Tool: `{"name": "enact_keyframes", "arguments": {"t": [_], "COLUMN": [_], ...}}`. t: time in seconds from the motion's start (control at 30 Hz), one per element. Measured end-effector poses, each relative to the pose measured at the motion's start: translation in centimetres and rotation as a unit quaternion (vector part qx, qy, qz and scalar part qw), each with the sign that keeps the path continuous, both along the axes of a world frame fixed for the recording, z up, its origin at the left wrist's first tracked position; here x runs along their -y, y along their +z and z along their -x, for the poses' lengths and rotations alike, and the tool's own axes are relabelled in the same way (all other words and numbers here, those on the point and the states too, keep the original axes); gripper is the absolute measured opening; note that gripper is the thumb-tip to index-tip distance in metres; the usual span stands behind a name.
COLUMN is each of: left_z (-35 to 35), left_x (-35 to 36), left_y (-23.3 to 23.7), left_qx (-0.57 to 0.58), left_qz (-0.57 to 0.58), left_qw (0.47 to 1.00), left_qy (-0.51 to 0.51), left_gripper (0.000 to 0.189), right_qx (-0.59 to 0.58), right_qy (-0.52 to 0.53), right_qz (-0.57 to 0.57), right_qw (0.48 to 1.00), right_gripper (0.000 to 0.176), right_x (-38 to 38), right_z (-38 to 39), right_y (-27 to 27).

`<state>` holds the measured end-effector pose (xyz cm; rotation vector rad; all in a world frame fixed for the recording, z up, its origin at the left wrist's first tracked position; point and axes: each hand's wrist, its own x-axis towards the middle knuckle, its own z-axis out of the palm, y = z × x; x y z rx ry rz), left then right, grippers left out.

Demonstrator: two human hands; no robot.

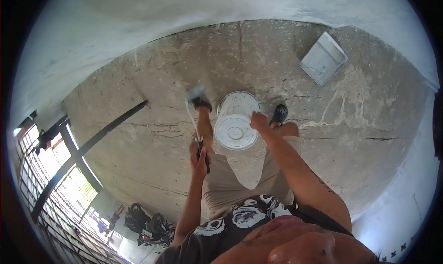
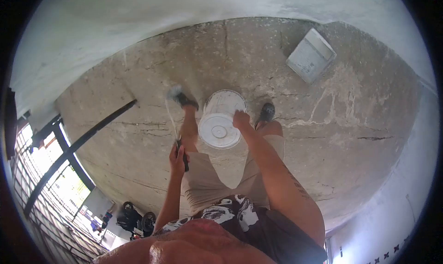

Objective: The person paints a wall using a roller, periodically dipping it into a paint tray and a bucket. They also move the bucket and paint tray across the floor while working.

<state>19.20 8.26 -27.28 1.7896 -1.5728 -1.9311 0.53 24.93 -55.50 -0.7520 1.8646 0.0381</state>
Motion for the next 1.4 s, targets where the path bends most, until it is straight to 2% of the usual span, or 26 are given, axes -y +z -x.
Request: {"name": "enact_keyframes", "arguments": {"t": [0.03, 0.1, 0.13, 0.2, 0.23, 0.3, 0.4, 0.47, 0.6, 0.7, 0.73, 0.8, 0.83, 0.87, 0.9, 0.93, 1.0, 1.03, 1.1, 1.13, 1.2, 1.23, 1.3, 1.33, 1.4], "left_z": [2.0, 5.5, 6.8, 8.9, 10.5, 12.9, 16.5, 18.2, 19.5, 19.7, 20.1, 20.0, 19.8, 19.5, 19.3, 19.5, 19.6, 20.0, 20.0, 19.9, 20.3, 20.4, 20.5, 20.7, 21.0], "left_x": [1.3, 4.8, 6.2, 8.1, 9.4, 11.5, 13.3, 14.2, 14.4, 13.5, 13.6, 14.1, 14.4, 14.6, 14.7, 14.6, 14.0, 13.6, 12.2, 11.4, 10.5, 10.5, 10.4, 10.4, 10.2], "left_y": [-1.4, -5.1, -7.1, -10.2, -11.3, -12.6, -14.0, -14.5, -17.6, -20.8, -21.4, -22.2, -22.9, -23.9, -24.3, -24.1, -23.0, -22.9, -23.2, -23.4, -23.8, -23.9, -24.1, -24.3, -24.2], "left_qx": [-0.023, -0.057, -0.059, -0.062, -0.080, -0.112, -0.162, -0.158, -0.200, -0.200, -0.204, -0.143, -0.144, -0.138, -0.133, -0.137, -0.204, -0.212, -0.212, -0.216, -0.299, -0.304, -0.258, -0.262, -0.273], "left_qz": [-0.012, -0.020, -0.029, -0.048, -0.044, -0.036, -0.052, -0.040, -0.042, 0.002, 0.015, 0.069, 0.076, 0.117, 0.157, 0.161, 0.047, 0.052, 0.128, 0.130, 0.179, 0.186, 0.356, 0.361, 0.460], "left_qw": [0.999, 0.996, 0.992, 0.989, 0.982, 0.972, 0.961, 0.954, 0.944, 0.942, 0.941, 0.937, 0.937, 0.935, 0.929, 0.927, 0.951, 0.948, 0.941, 0.938, 0.908, 0.903, 0.853, 0.848, 0.779], "left_qy": [-0.032, -0.070, -0.107, -0.127, -0.163, -0.205, -0.218, -0.252, -0.257, -0.271, -0.269, -0.311, -0.309, -0.306, -0.307, -0.311, -0.229, -0.232, -0.231, -0.237, -0.232, -0.240, -0.283, -0.285, -0.328], "left_gripper": [0.027, 0.025, 0.024, 0.023, 0.026, 0.029, 0.026, 0.023, 0.019, 0.022, 0.022, 0.025, 0.025, 0.030, 0.035, 0.035, 0.048, 0.048, 0.057, 0.057, 0.053, 0.053, 0.049, 0.049, 0.041], "right_qx": [-0.066, 0.016, 0.009, 0.088, 0.085, 0.168, 0.162, 0.174, 0.161, 0.156, 0.137, 0.103, 0.099, 0.163, 0.223, 0.218, 0.306, 0.298, 0.248, 0.244, 0.230, 0.227, 0.149, 0.147, 0.096], "right_qy": [-0.040, -0.081, -0.081, 0.026, 0.031, 0.119, 0.162, 0.182, 0.217, 0.267, 0.214, 0.102, 0.106, -0.034, -0.176, -0.179, -0.383, -0.382, -0.473, -0.476, -0.498, -0.500, -0.518, -0.518, -0.516], "right_qz": [0.081, 0.130, 0.128, 0.079, 0.072, 0.001, -0.030, -0.046, -0.072, -0.028, 0.041, 0.163, 0.168, 0.170, 0.170, 0.175, 0.257, 0.264, 0.315, 0.321, 0.373, 0.383, 0.417, 0.425, 0.411], "right_qw": [0.994, 0.988, 0.988, 0.993, 0.993, 0.979, 0.973, 0.967, 0.960, 0.950, 0.966, 0.976, 0.975, 0.971, 0.944, 0.943, 0.833, 0.834, 0.785, 0.782, 0.748, 0.743, 0.732, 0.728, 0.745], "right_gripper": [0.051, 0.071, 0.071, 0.075, 0.075, 0.081, 0.086, 0.086, 0.088, 0.079, 0.074, 0.058, 0.058, 0.058, 0.057, 0.057, 0.059, 0.059, 0.060, 0.060, 0.059, 0.059, 0.053, 0.053, 0.046], "right_x": [1.3, 5.3, 7.3, 9.8, 10.6, 12.6, 13.6, 14.3, 15.5, 15.3, 14.7, 14.8, 15.1, 15.2, 15.2, 15.2, 15.1, 15.4, 16.0, 16.0, 16.4, 16.3, 15.9, 15.5, 14.4], "right_z": [0.5, 2.0, 2.4, 1.8, 1.6, 2.0, 1.8, 2.2, 2.4, 2.5, 2.3, 3.5, 4.9, 6.3, 7.2, 7.9, 8.2, 8.0, 6.7, 6.2, 6.0, 5.9, 5.7, 6.0, 7.0], "right_y": [0.4, -0.8, -1.6, -3.0, -3.3, -3.3, -5.2, -4.9, -4.7, -5.0, -6.9, -5.9, -4.5, -3.4, -2.0, 0.1, 4.1, 5.0, 6.4, 6.7, 6.6, 6.0, 4.3, 4.0, 4.3]}}
